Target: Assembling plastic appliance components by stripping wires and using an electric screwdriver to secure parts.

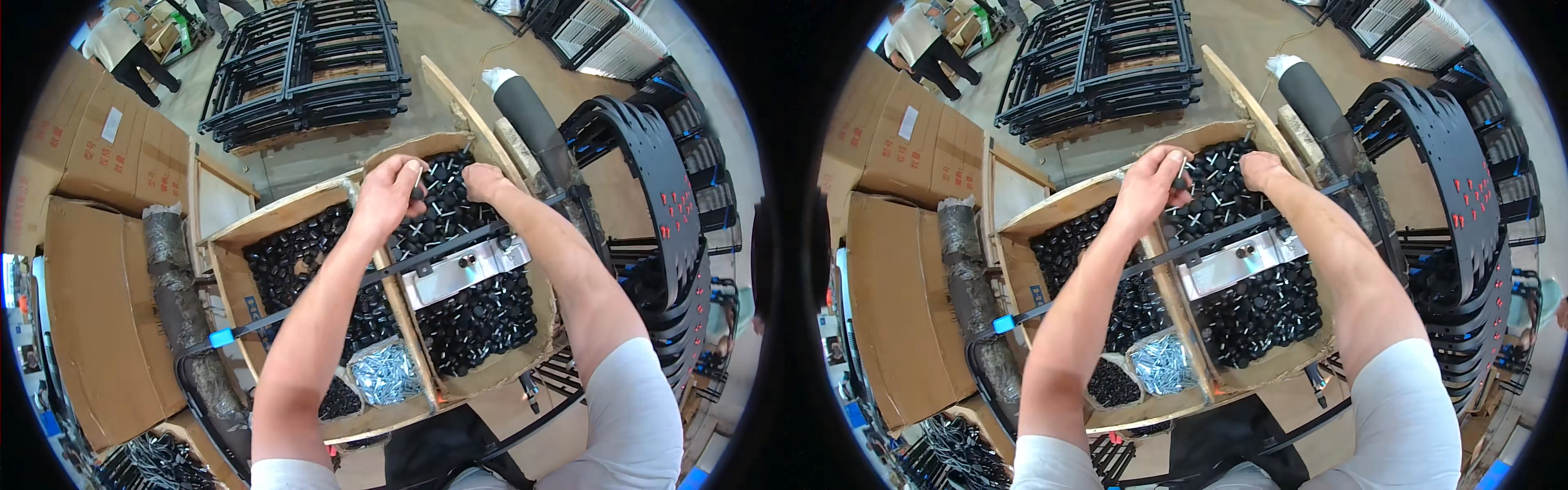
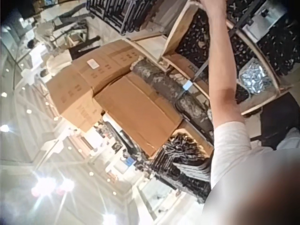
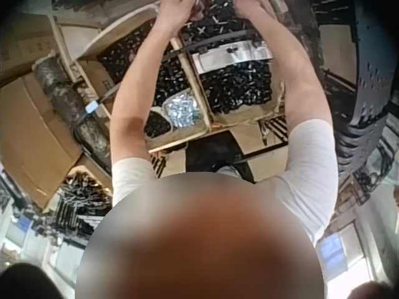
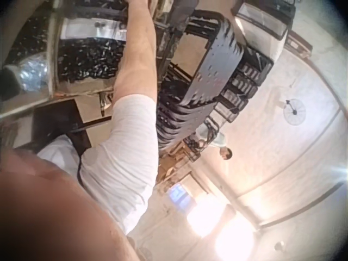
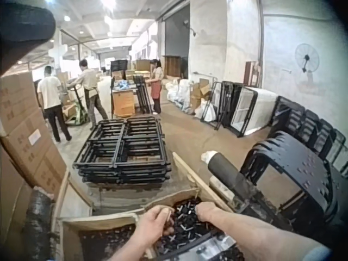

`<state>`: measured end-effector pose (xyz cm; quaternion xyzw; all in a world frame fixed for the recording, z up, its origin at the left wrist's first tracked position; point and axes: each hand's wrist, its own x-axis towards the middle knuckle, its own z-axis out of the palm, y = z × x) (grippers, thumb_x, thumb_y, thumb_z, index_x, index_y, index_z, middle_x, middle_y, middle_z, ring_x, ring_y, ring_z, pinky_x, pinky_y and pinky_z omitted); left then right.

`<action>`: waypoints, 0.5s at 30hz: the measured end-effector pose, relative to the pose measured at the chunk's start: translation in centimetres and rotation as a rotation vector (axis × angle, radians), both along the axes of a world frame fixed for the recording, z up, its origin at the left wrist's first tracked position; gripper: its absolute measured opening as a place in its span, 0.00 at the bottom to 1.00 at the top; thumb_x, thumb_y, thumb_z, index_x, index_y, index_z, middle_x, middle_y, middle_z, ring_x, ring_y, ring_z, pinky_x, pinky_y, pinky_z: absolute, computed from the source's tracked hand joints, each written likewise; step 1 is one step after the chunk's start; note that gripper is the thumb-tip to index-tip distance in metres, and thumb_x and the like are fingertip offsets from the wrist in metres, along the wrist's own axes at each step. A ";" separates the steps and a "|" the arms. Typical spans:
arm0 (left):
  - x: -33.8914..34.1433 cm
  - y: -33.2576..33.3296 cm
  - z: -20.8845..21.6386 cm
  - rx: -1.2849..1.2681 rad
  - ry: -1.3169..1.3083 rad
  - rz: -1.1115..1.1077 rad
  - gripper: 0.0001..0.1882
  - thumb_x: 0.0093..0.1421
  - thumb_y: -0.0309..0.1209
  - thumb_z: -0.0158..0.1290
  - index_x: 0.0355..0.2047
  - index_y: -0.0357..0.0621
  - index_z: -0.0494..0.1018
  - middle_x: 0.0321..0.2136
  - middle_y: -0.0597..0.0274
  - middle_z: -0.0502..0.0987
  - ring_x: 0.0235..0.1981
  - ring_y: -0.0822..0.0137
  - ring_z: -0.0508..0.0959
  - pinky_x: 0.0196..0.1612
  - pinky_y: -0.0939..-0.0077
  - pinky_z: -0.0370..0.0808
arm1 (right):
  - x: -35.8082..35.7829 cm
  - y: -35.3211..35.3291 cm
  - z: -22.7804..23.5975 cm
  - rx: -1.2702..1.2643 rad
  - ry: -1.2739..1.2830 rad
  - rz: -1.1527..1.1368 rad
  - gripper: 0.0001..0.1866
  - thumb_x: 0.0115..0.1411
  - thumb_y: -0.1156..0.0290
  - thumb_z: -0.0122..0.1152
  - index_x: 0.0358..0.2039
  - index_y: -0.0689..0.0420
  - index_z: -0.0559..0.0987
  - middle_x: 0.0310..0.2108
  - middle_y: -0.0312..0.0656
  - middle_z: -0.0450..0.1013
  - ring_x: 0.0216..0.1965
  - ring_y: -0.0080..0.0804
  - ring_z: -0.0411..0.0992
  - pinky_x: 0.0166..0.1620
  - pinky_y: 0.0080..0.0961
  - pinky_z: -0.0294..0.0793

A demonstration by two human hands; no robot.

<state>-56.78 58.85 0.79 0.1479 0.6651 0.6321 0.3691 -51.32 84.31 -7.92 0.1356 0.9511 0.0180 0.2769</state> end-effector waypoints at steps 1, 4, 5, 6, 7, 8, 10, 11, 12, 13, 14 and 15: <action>1.3 -1.8 1.6 0.031 -0.088 0.048 0.19 0.79 0.44 0.46 0.55 0.44 0.78 0.30 0.67 0.77 0.26 0.74 0.79 0.31 0.78 0.79 | 0.1 -0.2 0.3 0.001 -0.032 0.035 0.15 0.61 0.73 0.61 0.47 0.57 0.87 0.51 0.49 0.83 0.55 0.47 0.81 0.58 0.41 0.81; 6.1 -6.0 3.5 -0.100 -0.077 0.111 0.29 0.80 0.52 0.38 0.51 0.43 0.81 0.22 0.70 0.72 0.20 0.77 0.73 0.24 0.78 0.68 | 0.6 0.1 -0.6 0.023 -0.019 0.119 0.14 0.61 0.72 0.61 0.46 0.56 0.87 0.51 0.50 0.82 0.55 0.48 0.81 0.58 0.42 0.80; 7.9 -7.4 4.3 -0.104 -0.091 0.137 0.32 0.80 0.54 0.36 0.50 0.43 0.82 0.20 0.71 0.71 0.18 0.77 0.69 0.24 0.78 0.65 | 0.7 0.0 -0.4 0.039 -0.036 0.140 0.17 0.61 0.71 0.61 0.50 0.56 0.86 0.51 0.51 0.82 0.55 0.49 0.80 0.59 0.43 0.79; 9.6 -8.9 4.9 -0.099 -0.120 0.110 0.33 0.80 0.55 0.35 0.50 0.44 0.83 0.23 0.69 0.73 0.19 0.78 0.66 0.24 0.80 0.64 | 1.4 0.9 -0.6 0.023 0.051 0.097 0.16 0.59 0.71 0.62 0.48 0.57 0.85 0.48 0.54 0.82 0.53 0.53 0.80 0.57 0.46 0.79; 11.4 -10.2 3.9 -0.058 -0.089 0.134 0.31 0.80 0.53 0.35 0.52 0.42 0.81 0.32 0.64 0.78 0.22 0.78 0.67 0.26 0.81 0.65 | 1.6 1.5 -0.8 0.003 0.140 0.060 0.16 0.57 0.71 0.64 0.46 0.57 0.85 0.46 0.56 0.82 0.50 0.57 0.80 0.55 0.49 0.79; 13.2 -11.6 3.5 -0.103 -0.033 0.133 0.27 0.78 0.50 0.39 0.56 0.41 0.77 0.43 0.59 0.79 0.27 0.77 0.69 0.29 0.80 0.68 | 1.8 2.3 -0.2 -0.054 0.226 0.035 0.17 0.57 0.71 0.63 0.47 0.58 0.84 0.45 0.58 0.82 0.49 0.59 0.80 0.54 0.51 0.79; 17.4 -14.3 2.5 -0.259 0.044 0.057 0.24 0.74 0.45 0.49 0.58 0.37 0.69 0.45 0.53 0.78 0.37 0.68 0.75 0.42 0.69 0.76 | 2.7 1.5 2.1 -0.303 0.428 0.090 0.20 0.62 0.68 0.61 0.53 0.61 0.81 0.40 0.60 0.81 0.44 0.61 0.80 0.50 0.52 0.78; 19.5 -15.5 3.1 -0.290 0.110 0.046 0.24 0.73 0.43 0.52 0.58 0.36 0.67 0.44 0.51 0.77 0.41 0.65 0.76 0.47 0.66 0.77 | 3.7 0.2 3.7 -0.303 0.423 0.097 0.20 0.62 0.68 0.61 0.53 0.61 0.81 0.40 0.60 0.81 0.44 0.61 0.80 0.50 0.52 0.78; 21.1 -17.0 3.8 -0.288 0.029 0.020 0.24 0.71 0.41 0.55 0.57 0.35 0.66 0.44 0.50 0.77 0.44 0.63 0.77 0.51 0.64 0.76 | 4.1 -2.0 5.3 -0.393 0.519 0.236 0.22 0.63 0.66 0.61 0.57 0.61 0.79 0.37 0.58 0.81 0.39 0.58 0.80 0.49 0.50 0.78; 22.2 -18.0 4.2 -0.275 -0.051 -0.014 0.25 0.70 0.40 0.57 0.57 0.33 0.66 0.44 0.48 0.77 0.47 0.60 0.77 0.55 0.62 0.75 | 4.7 -4.1 7.5 -0.472 0.614 0.370 0.25 0.65 0.64 0.61 0.60 0.61 0.76 0.33 0.56 0.80 0.35 0.55 0.79 0.47 0.47 0.79; 22.8 -19.0 4.9 -0.348 -0.028 -0.147 0.24 0.71 0.38 0.58 0.58 0.34 0.68 0.47 0.48 0.78 0.48 0.64 0.77 0.55 0.64 0.76 | 5.8 -7.3 11.1 -0.580 0.487 0.202 0.26 0.67 0.62 0.60 0.62 0.61 0.74 0.31 0.53 0.78 0.32 0.50 0.78 0.45 0.44 0.79; 23.7 -19.6 5.1 -0.344 -0.027 -0.140 0.24 0.71 0.38 0.58 0.58 0.34 0.68 0.47 0.48 0.78 0.48 0.64 0.77 0.55 0.64 0.76 | 6.6 -10.7 15.5 -0.679 0.363 0.035 0.28 0.69 0.60 0.60 0.65 0.60 0.72 0.28 0.50 0.76 0.29 0.44 0.77 0.42 0.41 0.78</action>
